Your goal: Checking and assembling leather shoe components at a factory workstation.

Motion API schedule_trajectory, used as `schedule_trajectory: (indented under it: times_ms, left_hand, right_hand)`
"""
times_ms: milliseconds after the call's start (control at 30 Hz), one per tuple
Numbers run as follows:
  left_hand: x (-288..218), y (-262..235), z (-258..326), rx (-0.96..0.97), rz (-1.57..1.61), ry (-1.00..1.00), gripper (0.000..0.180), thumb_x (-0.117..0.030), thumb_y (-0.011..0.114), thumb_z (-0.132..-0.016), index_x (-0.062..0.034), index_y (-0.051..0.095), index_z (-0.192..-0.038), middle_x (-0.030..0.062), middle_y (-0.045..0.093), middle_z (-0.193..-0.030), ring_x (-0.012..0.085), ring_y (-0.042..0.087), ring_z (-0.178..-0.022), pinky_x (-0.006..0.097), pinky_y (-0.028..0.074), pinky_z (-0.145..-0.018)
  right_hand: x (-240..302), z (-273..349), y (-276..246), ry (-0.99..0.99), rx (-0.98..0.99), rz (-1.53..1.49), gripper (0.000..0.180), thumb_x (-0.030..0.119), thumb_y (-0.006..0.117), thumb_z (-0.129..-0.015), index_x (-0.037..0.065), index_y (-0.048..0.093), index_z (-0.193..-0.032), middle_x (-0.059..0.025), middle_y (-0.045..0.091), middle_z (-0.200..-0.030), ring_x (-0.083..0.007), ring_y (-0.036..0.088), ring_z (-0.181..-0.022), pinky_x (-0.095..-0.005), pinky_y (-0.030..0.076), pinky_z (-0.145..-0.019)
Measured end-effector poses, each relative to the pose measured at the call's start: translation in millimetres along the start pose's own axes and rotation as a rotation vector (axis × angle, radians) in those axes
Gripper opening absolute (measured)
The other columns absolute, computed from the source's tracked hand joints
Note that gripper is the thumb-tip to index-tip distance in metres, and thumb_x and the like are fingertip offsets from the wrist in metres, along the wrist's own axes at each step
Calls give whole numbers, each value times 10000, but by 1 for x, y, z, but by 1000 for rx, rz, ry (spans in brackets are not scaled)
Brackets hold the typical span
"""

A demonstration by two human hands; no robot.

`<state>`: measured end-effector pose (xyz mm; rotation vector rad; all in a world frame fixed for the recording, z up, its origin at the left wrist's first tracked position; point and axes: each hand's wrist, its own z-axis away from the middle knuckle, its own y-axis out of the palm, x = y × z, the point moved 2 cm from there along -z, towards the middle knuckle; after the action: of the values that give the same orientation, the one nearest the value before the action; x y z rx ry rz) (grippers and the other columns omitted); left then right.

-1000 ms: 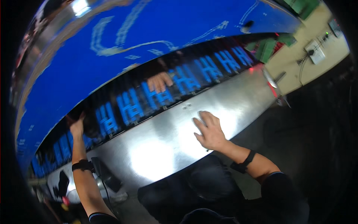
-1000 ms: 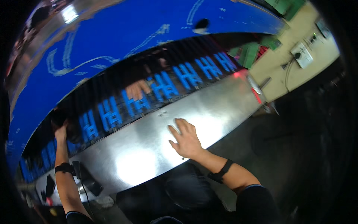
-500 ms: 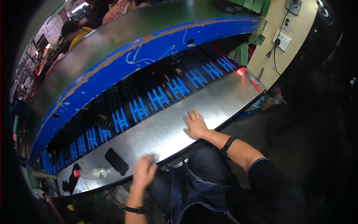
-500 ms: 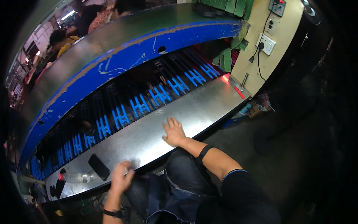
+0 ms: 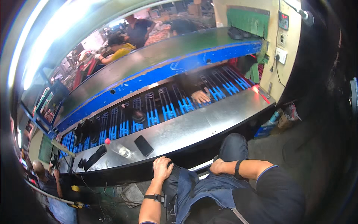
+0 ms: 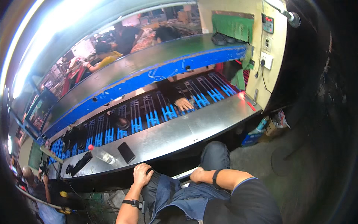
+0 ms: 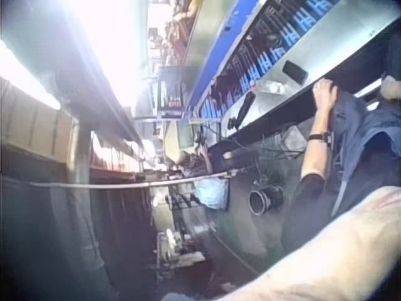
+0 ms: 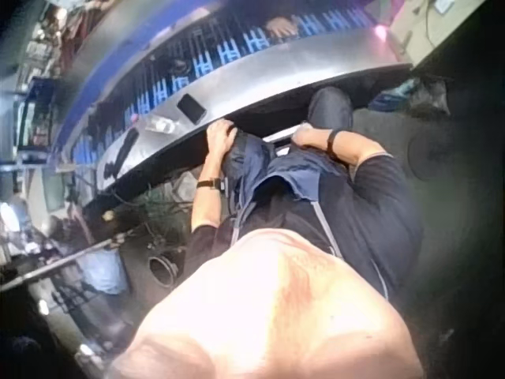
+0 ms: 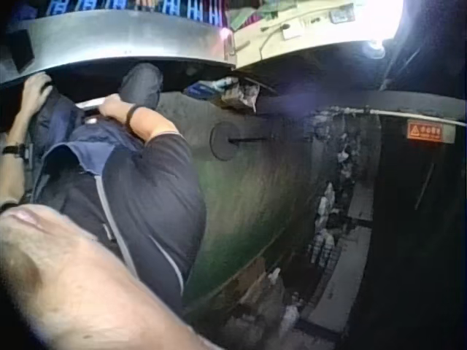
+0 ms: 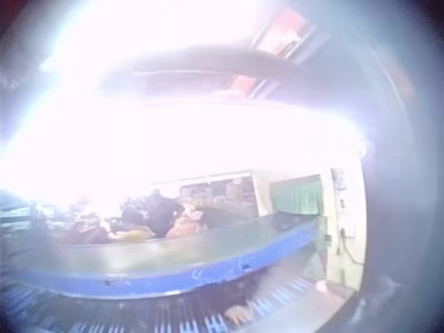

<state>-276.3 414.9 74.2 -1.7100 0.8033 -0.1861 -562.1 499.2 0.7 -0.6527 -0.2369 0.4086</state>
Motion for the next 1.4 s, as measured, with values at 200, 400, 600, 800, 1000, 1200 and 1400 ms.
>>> schedule_trajectory:
  times_ms: [200, 400, 600, 800, 1000, 1200, 1400]
  left_hand:
    - [-2, 1, -11, 317, -166, -30, 410, -436, 617, -867, -125, 700, -1121, 93, 672, -1179, 267, 561, -1189, 485, 371, -1037]
    - [-67, 59, -32, 1083, -155, 16, 721, -649, 434, -926, -156, 447, -1452, 178, 555, -1386, 331, 428, -1369, 513, 281, -1127]
    - [-75, 245, 3, 1179, 450, 377, 566, -382, 560, -879, -119, 522, -1379, 175, 616, -1303, 372, 562, -1223, 459, 453, -1006]
    - [-40, 122, -16, 745, 169, -39, 364, -216, 634, -770, -144, 711, -1118, 136, 698, -1127, 316, 651, -1075, 453, 524, -897]
    - [15, 27, -53, -34, 58, -263, 171, -118, 557, -829, -86, 710, -897, 175, 698, -889, 362, 683, -850, 480, 539, -753]
    - [80, -38, -19, -36, 14, -487, 213, -113, 542, -845, -78, 696, -988, 202, 683, -953, 385, 654, -948, 487, 517, -835]
    - [-35, 26, -43, 245, -344, -6, 406, -265, 687, -787, -48, 647, -1128, 176, 635, -1094, 346, 555, -1146, 484, 412, -969]
  right_hand:
    - [-110, 49, -27, 471, -787, -136, 205, 170, 667, -721, 76, 743, -887, -154, 684, -993, -326, 690, -946, -445, 564, -812]
    - [-187, 180, 20, 941, -1325, -278, 80, 66, 654, -704, 100, 717, -739, -172, 602, -889, -361, 638, -841, -464, 520, -745]
    - [-174, 112, 227, 909, -186, -363, 355, 295, 643, -836, 153, 715, -1153, -190, 606, -1296, -368, 564, -1208, -419, 482, -984]
    - [-173, 112, 96, 820, -729, -806, 283, 299, 681, -822, 81, 747, -990, -177, 721, -1007, -300, 696, -977, -397, 538, -855]
    - [-215, 99, -78, 252, -1259, -936, 214, 144, 629, -915, 1, 673, -1068, -59, 688, -816, -135, 640, -730, -297, 509, -634]
    - [-96, 55, -222, -250, -1221, -936, 273, 192, 670, -908, 33, 681, -1128, -99, 706, -1024, -158, 661, -905, -302, 520, -822]
    - [-58, -23, -200, -410, -883, -1024, 298, 192, 661, -903, 5, 670, -1135, -142, 708, -1013, -213, 679, -926, -330, 526, -854]
